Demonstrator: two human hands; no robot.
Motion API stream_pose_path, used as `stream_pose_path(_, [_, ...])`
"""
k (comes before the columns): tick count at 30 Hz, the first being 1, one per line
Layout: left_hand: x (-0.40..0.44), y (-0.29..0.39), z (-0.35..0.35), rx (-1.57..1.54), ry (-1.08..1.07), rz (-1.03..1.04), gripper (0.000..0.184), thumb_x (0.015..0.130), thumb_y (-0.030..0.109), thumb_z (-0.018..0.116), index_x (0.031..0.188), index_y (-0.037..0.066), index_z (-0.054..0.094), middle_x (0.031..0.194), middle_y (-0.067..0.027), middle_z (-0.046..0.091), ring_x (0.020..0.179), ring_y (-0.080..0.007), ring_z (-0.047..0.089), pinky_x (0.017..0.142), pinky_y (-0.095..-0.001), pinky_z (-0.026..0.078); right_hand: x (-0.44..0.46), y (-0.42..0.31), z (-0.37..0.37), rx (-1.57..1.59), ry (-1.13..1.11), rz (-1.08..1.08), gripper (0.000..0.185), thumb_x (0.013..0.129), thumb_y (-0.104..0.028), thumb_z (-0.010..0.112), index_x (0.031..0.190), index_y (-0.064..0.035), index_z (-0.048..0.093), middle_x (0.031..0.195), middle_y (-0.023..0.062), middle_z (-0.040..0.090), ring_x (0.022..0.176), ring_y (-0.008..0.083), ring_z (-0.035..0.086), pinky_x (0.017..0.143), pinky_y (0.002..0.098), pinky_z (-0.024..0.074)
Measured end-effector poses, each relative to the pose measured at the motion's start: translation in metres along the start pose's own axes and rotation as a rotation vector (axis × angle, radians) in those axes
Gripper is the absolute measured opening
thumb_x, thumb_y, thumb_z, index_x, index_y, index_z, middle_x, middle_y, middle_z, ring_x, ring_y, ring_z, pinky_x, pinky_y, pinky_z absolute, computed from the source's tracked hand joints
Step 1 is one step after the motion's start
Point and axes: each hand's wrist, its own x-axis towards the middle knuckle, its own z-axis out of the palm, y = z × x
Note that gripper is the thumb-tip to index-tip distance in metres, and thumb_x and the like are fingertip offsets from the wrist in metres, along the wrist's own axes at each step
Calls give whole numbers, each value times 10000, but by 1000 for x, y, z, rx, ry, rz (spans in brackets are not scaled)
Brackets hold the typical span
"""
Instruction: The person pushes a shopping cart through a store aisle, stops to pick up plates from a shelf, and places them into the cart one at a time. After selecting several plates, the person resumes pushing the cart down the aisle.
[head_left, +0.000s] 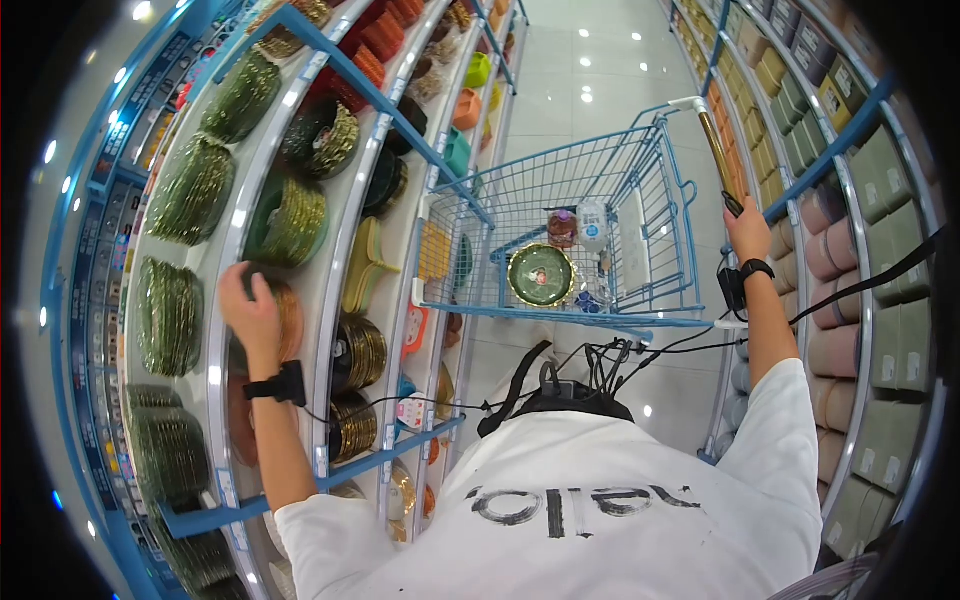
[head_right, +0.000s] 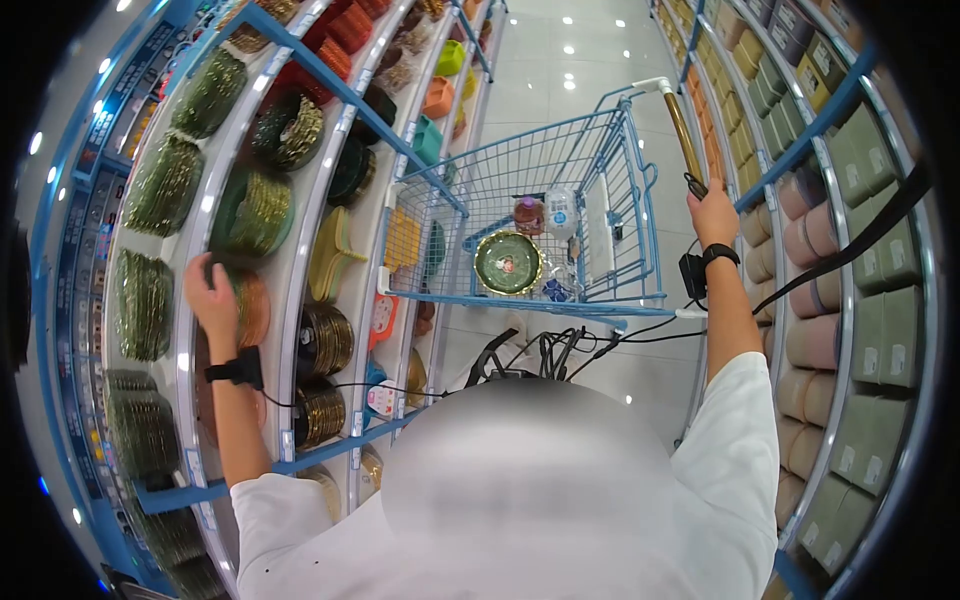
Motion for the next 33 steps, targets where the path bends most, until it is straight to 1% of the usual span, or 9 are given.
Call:
stream_pose_path(12, [-44,98,357,-542,-547,-153,286,849,180,614,1089,24,601,1077,-168,625,1031,-364,581,889,-433,448,2,-8,1,-27,43,2,400,844,-434,641,870,-55,516,779,234,631,771,463,598,634,529,453])
stream_pose_path(15, [-102,112,467,-522,-971,-275,420,846,343,618,1120,26,604,1124,-168,638,1068,-361,588,900,-471,441,7,-6,5,0,53,20,422,825,-421,679,818,-43,490,739,229,611,729,455,588,602,499,446])
stream_pose_path(18, [-145,147,511,-305,-1315,-262,459,864,396,593,1134,25,608,1175,-177,632,1100,-347,593,919,-490,432,8,-10,7,-39,20,79,408,813,-369,717,800,-34,484,671,193,566,620,406,547,573,426,445])
stream_pose_path(20, [-183,160,541,-241,-1432,-258,499,855,443,594,1139,32,606,1171,-198,630,1081,-359,604,898,-478,455,7,-6,12,51,80,32,393,805,-321,739,805,-26,479,630,159,529,560,334,494,563,401,440])
stream_pose_path(21, [-200,166,552,-166,-1534,-250,540,846,490,595,1144,39,604,1168,-220,627,1062,-370,615,877,-465,478,6,-6,14,89,90,53,378,803,-261,756,790,-22,463,607,121,480,545,225,451,547,363,424])
stream_pose_path(24, [-233,177,575,-154,-1691,-299,532,869,452,600,1151,1,601,1127,-186,659,1028,-347,639,860,-473,489,7,-10,12,29,49,83,382,810,-242,757,776,-23,446,609,95,446,560,160,415,541,323,410])
stream_pose_path(28, [-259,189,579,-144,-1785,-220,467,886,446,585,1149,63,623,1098,-184,669,1012,-349,648,839,-477,506,8,-14,13,106,16,140,361,844,-187,736,746,-32,425,594,32,384,566,95,349,499,269,337])
stream_pose_path(29, [-261,195,572,-200,-1755,-378,397,916,372,562,1121,39,632,1118,-200,654,1052,-375,621,895,-480,487,8,-18,12,79,17,109,354,857,-171,725,737,-37,420,599,12,373,574,79,333,492,258,309])
stream_pose_path(33, [-294,198,576,-194,-1717,-429,314,941,280,509,1111,49,635,1113,-206,653,1044,-384,619,885,-492,483,8,-14,12,49,25,108,365,848,-182,733,742,-31,419,600,27,380,576,86,346,500,263,331])
